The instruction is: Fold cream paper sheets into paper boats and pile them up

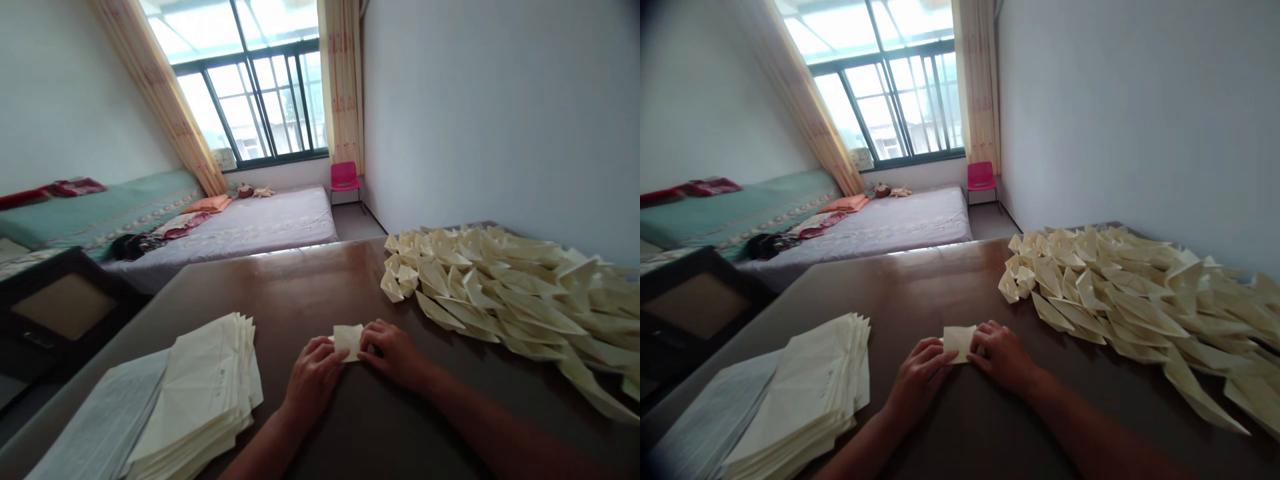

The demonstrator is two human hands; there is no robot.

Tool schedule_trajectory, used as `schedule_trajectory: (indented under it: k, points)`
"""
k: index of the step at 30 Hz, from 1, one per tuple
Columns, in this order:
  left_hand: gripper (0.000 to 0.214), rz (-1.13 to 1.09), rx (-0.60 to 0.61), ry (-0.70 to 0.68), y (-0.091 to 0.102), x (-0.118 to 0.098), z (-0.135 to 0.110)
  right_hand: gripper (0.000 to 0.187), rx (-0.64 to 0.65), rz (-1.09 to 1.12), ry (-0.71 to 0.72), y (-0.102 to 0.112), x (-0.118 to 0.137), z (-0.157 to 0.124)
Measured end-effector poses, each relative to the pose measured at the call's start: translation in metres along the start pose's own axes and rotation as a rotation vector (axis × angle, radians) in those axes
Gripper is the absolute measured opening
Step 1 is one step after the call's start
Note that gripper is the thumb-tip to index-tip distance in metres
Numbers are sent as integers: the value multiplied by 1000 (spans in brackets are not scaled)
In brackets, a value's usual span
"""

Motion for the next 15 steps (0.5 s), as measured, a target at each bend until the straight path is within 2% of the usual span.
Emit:
schedule_trajectory:
  k: [3,7,9,11,13,15]
  points:
    - [23,-79,-44,37,3,-1,-2,11,-131,156,59,-1,1,1]
    - [22,-295,-135,131,13,-4,-6,44,-339,376,-24,3,-4,2]
    - [19,-359,-218,173,19,-6,-6,56,-288,544,-56,2,-3,3]
    - [17,-398,-260,228,21,-7,-5,53,-112,735,-83,-4,3,3]
    - [18,-445,-242,277,19,-6,-4,48,8,879,-150,-9,8,2]
    - [20,-487,-192,299,14,-4,-3,48,-7,920,-218,-12,9,1]
Point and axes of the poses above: each hand's wrist, its own z-axis towards the middle knuckle, its own y-axis out of the back of the hand, x = y × z, the point moved 3 cm from there along z, towards the middle knuckle, and after that the axes turned 11 degrees about z, right-handed, at the moved point
